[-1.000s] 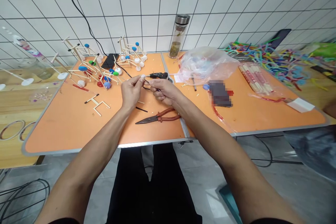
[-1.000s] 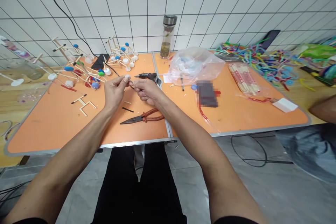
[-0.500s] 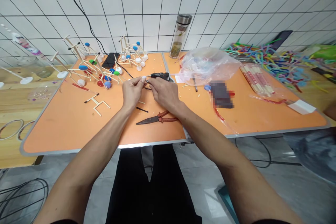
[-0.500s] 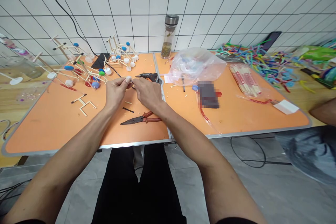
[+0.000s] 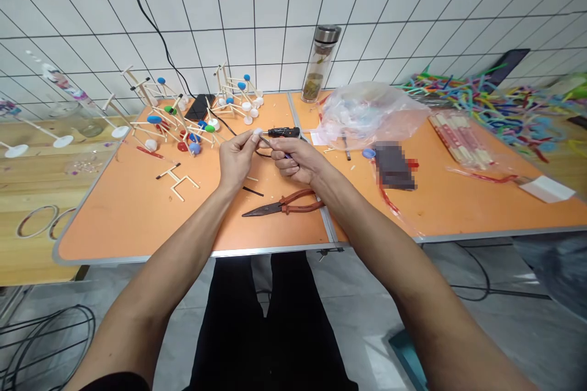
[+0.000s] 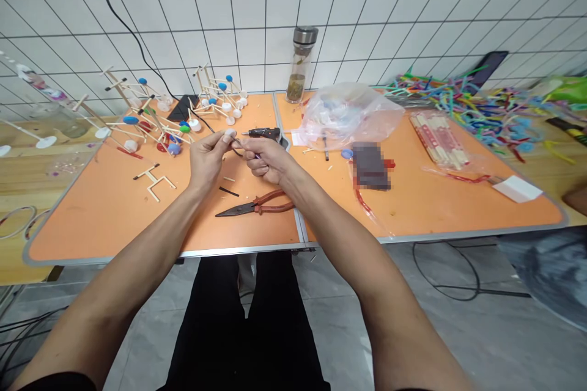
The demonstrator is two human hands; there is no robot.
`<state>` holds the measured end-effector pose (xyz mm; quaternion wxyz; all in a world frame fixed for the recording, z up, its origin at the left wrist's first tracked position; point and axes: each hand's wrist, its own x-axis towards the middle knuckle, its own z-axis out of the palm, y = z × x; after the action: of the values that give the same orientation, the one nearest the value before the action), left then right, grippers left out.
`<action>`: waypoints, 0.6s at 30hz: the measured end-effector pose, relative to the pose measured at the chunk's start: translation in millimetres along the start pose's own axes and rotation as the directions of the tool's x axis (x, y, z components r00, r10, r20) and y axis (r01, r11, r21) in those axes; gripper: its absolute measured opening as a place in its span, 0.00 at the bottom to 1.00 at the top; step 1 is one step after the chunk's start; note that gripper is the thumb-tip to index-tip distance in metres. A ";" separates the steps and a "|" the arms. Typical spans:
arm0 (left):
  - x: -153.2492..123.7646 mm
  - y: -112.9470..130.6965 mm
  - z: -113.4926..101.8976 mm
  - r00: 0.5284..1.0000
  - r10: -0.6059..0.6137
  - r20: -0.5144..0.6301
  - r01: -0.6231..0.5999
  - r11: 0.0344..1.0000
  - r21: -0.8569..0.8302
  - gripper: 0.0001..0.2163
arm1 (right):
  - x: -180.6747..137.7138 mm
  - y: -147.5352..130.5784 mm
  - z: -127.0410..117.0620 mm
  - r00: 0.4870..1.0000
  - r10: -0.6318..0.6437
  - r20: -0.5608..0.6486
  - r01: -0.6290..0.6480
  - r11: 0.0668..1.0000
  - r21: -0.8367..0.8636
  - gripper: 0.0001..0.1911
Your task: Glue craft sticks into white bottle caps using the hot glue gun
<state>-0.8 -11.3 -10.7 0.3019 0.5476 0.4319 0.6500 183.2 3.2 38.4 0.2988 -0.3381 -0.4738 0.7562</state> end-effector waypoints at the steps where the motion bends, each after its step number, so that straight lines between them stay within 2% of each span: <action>1: 0.3 1.2 0.8 1.000 -0.005 -0.003 0.004 0.999 -0.036 0.23 | -1.4 -3.1 0.0 0.997 0.059 0.049 -0.064 0.992 0.105 0.03; 4: 1.5 1.3 2.2 0.999 -0.034 -0.013 0.032 0.991 -0.132 0.24 | -4.4 -8.8 2.2 0.986 0.123 0.115 -0.150 0.953 0.264 0.11; 8: 2.4 -3.7 1.9 0.998 -0.064 -0.028 0.059 0.984 -0.170 0.24 | -5.6 -8.1 8.3 0.985 0.129 0.112 -0.156 0.949 0.275 0.15; 14: 4.1 -5.0 -0.1 0.997 -0.078 -0.007 0.076 0.989 -0.130 0.24 | -3.1 2.1 10.7 1.000 -0.023 -0.001 0.023 0.996 0.081 0.08; 18: 5.0 -2.3 -2.0 0.997 -0.080 -0.014 0.079 0.995 -0.064 0.24 | 3.1 8.8 6.5 0.995 -0.094 -0.027 0.091 0.989 -0.113 0.10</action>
<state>-4.1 -6.4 -10.5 0.3412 0.5147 0.4349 0.6554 175.1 -1.0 31.8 0.3218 -0.3439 -0.5256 0.7085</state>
